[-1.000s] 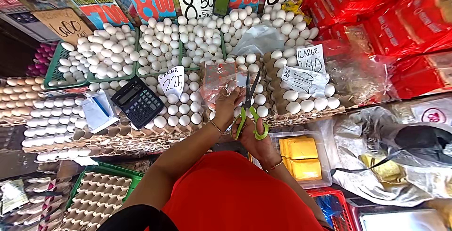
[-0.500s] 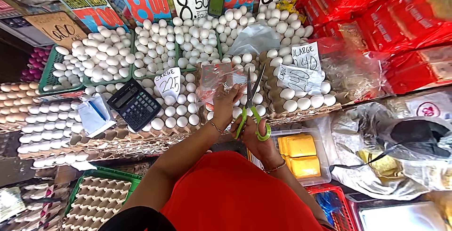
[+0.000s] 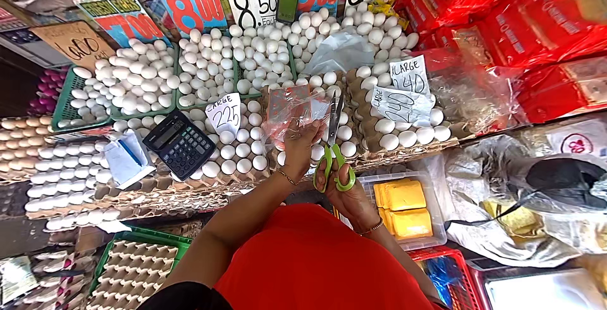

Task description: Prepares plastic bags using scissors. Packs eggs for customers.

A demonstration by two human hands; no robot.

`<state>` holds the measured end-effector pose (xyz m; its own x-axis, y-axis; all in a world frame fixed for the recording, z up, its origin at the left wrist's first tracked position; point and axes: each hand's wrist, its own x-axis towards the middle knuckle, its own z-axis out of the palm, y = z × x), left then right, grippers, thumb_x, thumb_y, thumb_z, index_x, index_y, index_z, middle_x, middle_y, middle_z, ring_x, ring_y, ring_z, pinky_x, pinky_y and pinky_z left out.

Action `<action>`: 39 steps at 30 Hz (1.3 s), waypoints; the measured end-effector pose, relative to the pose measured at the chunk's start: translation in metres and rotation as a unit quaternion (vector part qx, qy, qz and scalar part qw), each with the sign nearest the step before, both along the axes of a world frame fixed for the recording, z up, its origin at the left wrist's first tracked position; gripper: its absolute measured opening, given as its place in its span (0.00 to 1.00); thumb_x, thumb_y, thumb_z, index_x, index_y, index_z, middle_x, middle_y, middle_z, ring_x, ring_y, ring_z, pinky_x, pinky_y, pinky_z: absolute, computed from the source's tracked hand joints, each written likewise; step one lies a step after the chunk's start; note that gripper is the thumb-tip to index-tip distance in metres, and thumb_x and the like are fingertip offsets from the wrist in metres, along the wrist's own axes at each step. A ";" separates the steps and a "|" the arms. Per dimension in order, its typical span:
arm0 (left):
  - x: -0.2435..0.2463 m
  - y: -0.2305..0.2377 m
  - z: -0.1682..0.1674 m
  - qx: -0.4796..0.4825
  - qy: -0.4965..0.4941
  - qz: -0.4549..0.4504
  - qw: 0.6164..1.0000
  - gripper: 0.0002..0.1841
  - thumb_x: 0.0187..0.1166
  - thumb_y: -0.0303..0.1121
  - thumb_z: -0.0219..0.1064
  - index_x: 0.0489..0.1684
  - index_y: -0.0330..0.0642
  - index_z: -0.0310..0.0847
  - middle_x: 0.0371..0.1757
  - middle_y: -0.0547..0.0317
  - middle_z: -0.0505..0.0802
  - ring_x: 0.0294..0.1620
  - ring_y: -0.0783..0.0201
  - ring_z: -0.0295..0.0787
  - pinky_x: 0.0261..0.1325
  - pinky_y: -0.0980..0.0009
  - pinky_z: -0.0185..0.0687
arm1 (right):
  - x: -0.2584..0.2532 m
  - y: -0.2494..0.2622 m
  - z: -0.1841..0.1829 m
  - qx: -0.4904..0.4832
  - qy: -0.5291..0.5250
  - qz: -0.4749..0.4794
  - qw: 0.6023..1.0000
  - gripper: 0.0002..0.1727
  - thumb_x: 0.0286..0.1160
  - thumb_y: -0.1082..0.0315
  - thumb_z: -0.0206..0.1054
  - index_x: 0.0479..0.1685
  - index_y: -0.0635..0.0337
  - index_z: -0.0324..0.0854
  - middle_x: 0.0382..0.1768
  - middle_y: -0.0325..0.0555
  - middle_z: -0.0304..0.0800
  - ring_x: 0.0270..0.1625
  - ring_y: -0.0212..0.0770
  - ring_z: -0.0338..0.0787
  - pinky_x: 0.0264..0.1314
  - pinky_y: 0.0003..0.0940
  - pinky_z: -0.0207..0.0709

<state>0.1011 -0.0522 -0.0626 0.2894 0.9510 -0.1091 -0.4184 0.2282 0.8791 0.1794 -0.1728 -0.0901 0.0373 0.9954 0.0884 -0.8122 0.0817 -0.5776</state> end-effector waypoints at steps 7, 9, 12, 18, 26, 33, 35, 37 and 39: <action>-0.003 -0.002 -0.001 0.001 0.004 -0.012 1.000 0.29 0.83 0.23 0.66 0.83 0.45 0.63 0.49 0.56 0.95 0.46 0.65 0.96 0.56 0.70 0.90 | 0.005 0.000 0.005 -0.007 -0.023 -0.007 1.000 0.21 0.78 0.49 0.70 0.52 0.57 0.80 0.34 0.38 0.89 0.37 0.31 0.90 0.47 0.26 0.86; -0.004 -0.002 -0.001 0.003 0.000 -0.015 1.000 0.30 0.82 0.23 0.66 0.84 0.45 0.63 0.50 0.56 0.95 0.47 0.64 0.95 0.57 0.69 0.90 | 0.006 0.000 0.005 -0.003 -0.026 -0.008 1.000 0.20 0.77 0.50 0.71 0.52 0.58 0.80 0.33 0.38 0.89 0.35 0.31 0.90 0.46 0.26 0.87; -0.005 -0.001 -0.001 0.003 -0.001 -0.020 1.000 0.30 0.83 0.23 0.66 0.85 0.46 0.62 0.50 0.56 0.95 0.49 0.63 0.95 0.59 0.68 0.90 | 0.007 0.000 0.007 0.002 -0.029 -0.006 1.000 0.20 0.77 0.49 0.71 0.51 0.58 0.80 0.33 0.37 0.88 0.35 0.31 0.90 0.45 0.26 0.87; -0.005 -0.004 0.000 0.001 0.003 -0.039 0.999 0.26 0.83 0.21 0.65 0.79 0.44 0.67 0.46 0.57 0.95 0.45 0.63 0.96 0.56 0.68 0.91 | 0.010 -0.009 0.009 -0.001 -0.029 -0.022 0.999 0.21 0.78 0.48 0.70 0.50 0.58 0.80 0.33 0.37 0.88 0.34 0.30 0.89 0.44 0.25 0.86; 0.009 -0.019 -0.003 0.038 0.033 -0.116 0.992 0.26 0.80 0.19 0.65 0.79 0.41 0.69 0.43 0.57 0.95 0.40 0.64 0.94 0.51 0.68 0.91 | 0.015 -0.042 0.014 -0.014 -0.081 -0.113 0.990 0.20 0.78 0.45 0.70 0.48 0.53 0.79 0.31 0.31 0.88 0.33 0.27 0.88 0.42 0.23 0.85; 0.028 -0.044 0.000 0.119 0.080 -0.330 0.933 0.35 0.82 0.20 0.58 0.90 0.32 0.48 0.40 0.63 0.94 0.39 0.68 0.95 0.48 0.71 0.94 | 0.056 -0.138 0.031 -0.065 -0.228 -0.320 0.917 0.11 0.84 0.57 0.65 0.49 0.54 0.77 0.32 0.29 0.88 0.35 0.27 0.89 0.44 0.27 0.86; 0.045 -0.050 0.003 0.139 0.087 -0.396 0.904 0.33 0.81 0.21 0.60 0.88 0.32 0.53 0.44 0.63 0.93 0.37 0.69 0.93 0.45 0.72 0.93 | 0.050 -0.173 0.035 -0.110 -0.328 -0.353 0.870 0.12 0.83 0.61 0.66 0.52 0.62 0.76 0.34 0.31 0.87 0.36 0.26 0.88 0.45 0.26 0.86; 0.064 -0.061 0.005 0.156 0.083 -0.457 0.872 0.24 0.81 0.23 0.58 0.77 0.31 0.67 0.41 0.65 0.93 0.35 0.71 0.92 0.43 0.74 0.91 | 0.033 -0.203 0.035 -0.173 -0.402 -0.412 0.799 0.15 0.81 0.63 0.68 0.52 0.67 0.77 0.37 0.35 0.88 0.38 0.24 0.88 0.46 0.24 0.85; 0.082 -0.077 0.006 0.166 0.083 -0.509 0.840 0.14 0.82 0.23 0.57 0.64 0.33 0.75 0.37 0.68 0.93 0.33 0.73 0.91 0.41 0.76 0.90 | 0.011 -0.228 0.029 -0.233 -0.437 -0.526 0.691 0.17 0.79 0.64 0.68 0.54 0.72 0.80 0.40 0.41 0.90 0.42 0.26 0.88 0.51 0.26 0.84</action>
